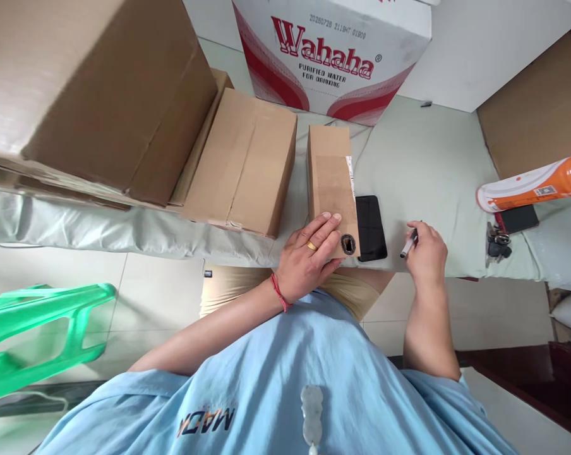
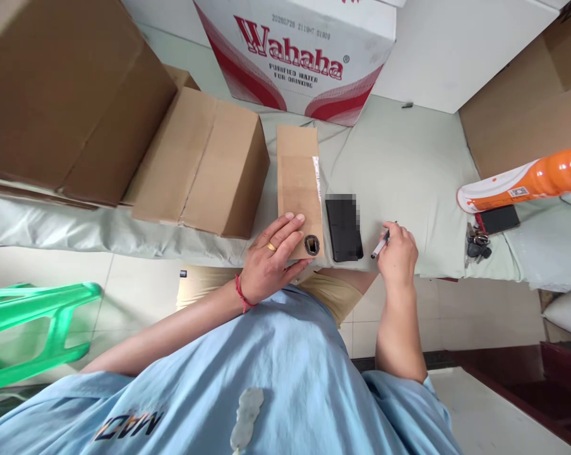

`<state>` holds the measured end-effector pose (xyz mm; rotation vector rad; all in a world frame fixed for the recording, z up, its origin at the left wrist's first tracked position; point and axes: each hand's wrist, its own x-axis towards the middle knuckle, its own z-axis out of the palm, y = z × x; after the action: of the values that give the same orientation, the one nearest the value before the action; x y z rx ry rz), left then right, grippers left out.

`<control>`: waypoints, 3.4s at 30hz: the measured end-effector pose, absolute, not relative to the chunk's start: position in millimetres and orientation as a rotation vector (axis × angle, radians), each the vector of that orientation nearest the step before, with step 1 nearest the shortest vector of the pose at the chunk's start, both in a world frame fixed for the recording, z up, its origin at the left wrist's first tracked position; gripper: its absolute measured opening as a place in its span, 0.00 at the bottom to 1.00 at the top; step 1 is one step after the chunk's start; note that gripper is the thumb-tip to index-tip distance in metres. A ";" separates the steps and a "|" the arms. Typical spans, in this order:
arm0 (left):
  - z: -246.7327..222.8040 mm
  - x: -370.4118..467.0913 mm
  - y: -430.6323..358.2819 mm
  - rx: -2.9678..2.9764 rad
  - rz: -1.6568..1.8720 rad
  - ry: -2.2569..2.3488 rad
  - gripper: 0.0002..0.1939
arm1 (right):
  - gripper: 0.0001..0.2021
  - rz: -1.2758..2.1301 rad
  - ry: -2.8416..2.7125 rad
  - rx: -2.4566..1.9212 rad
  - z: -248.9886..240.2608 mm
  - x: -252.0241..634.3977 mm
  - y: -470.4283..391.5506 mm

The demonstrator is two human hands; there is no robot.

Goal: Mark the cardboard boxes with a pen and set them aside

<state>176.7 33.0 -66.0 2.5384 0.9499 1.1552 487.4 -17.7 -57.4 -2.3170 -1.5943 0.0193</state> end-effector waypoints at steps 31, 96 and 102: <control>-72.5 169.5 34.4 2.493 1.131 0.901 0.26 | 0.42 0.419 -1.264 -2.457 -74.9 414.9 -37.0; -130.2 141.4 17.5 2.352 0.850 0.879 0.46 | 0.58 0.034 -1.246 -1.815 -87.7 296.7 -28.5; -135.4 144.4 14.9 2.517 0.760 0.869 0.36 | 0.48 0.037 -1.058 -1.739 -64.8 339.5 -24.1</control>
<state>144.4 14.9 -135.4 2.5165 0.8692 0.7597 339.5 -24.1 -64.8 -1.7387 -1.0578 0.0368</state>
